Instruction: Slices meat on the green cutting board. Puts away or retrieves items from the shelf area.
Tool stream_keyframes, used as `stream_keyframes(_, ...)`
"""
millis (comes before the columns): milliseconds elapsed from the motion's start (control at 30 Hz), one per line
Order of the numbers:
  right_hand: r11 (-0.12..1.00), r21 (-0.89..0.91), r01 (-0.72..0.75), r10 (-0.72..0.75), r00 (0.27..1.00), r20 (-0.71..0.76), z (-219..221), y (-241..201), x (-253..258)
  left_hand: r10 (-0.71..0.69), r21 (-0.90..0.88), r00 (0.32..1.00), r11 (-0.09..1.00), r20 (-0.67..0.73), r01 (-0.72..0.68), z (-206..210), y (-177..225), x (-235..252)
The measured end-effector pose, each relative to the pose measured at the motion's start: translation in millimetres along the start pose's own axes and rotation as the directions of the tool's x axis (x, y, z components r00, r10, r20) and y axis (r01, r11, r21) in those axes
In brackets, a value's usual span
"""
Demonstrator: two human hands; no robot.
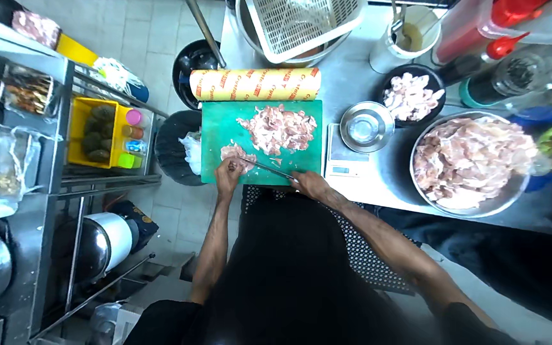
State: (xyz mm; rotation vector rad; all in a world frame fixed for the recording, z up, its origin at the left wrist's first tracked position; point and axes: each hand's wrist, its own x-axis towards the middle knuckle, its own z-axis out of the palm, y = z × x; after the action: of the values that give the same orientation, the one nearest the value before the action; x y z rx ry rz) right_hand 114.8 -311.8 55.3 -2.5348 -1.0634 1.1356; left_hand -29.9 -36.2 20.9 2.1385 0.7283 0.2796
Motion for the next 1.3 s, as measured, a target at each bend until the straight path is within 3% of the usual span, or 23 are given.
stream_keyframes(133, 1.0, 0.02, -0.016, 0.016, 1.0, 0.003, -11, 13, -22, 0.013, -0.053, 0.999, 0.998, -0.042, -0.015, 13, -11, -6)
stream_keyframes(233, 0.996, 0.088, 0.033, -0.024, 0.995, -0.101, -10, -2, -19, 0.014, -0.037, 0.996, 0.999, -0.092, -0.017, 21, -7, -16)
stream_keyframes(600, 0.946, -0.272, 0.178, -0.173, 0.984, 0.044, -49, -57, 39, 0.201, 0.195, 0.969, 0.966, -0.147, -0.171, 31, 0, -24)
stream_keyframes(833, 0.895, -0.311, 0.321, -0.301, 0.947, 0.111, -43, -81, 94, 0.262, 0.257, 0.939, 0.945, -0.221, -0.204, 39, -12, -30)
stream_keyframes(967, 0.879, -0.3, 0.369, -0.348, 0.929, 0.125, -47, -53, 91, 0.254, 0.258, 0.935, 0.948, -0.247, -0.189, 32, -17, -36)
stream_keyframes(1167, 0.912, -0.308, 0.27, -0.233, 0.96, 0.153, -65, 9, 40, 0.159, 0.193, 0.953, 0.975, -0.259, -0.11, 34, -16, -46)
stream_keyframes(1300, 0.917, -0.319, 0.237, -0.206, 0.97, 0.131, -69, 18, 21, 0.071, 0.135, 0.968, 0.99, -0.242, -0.039, 33, -17, -44)
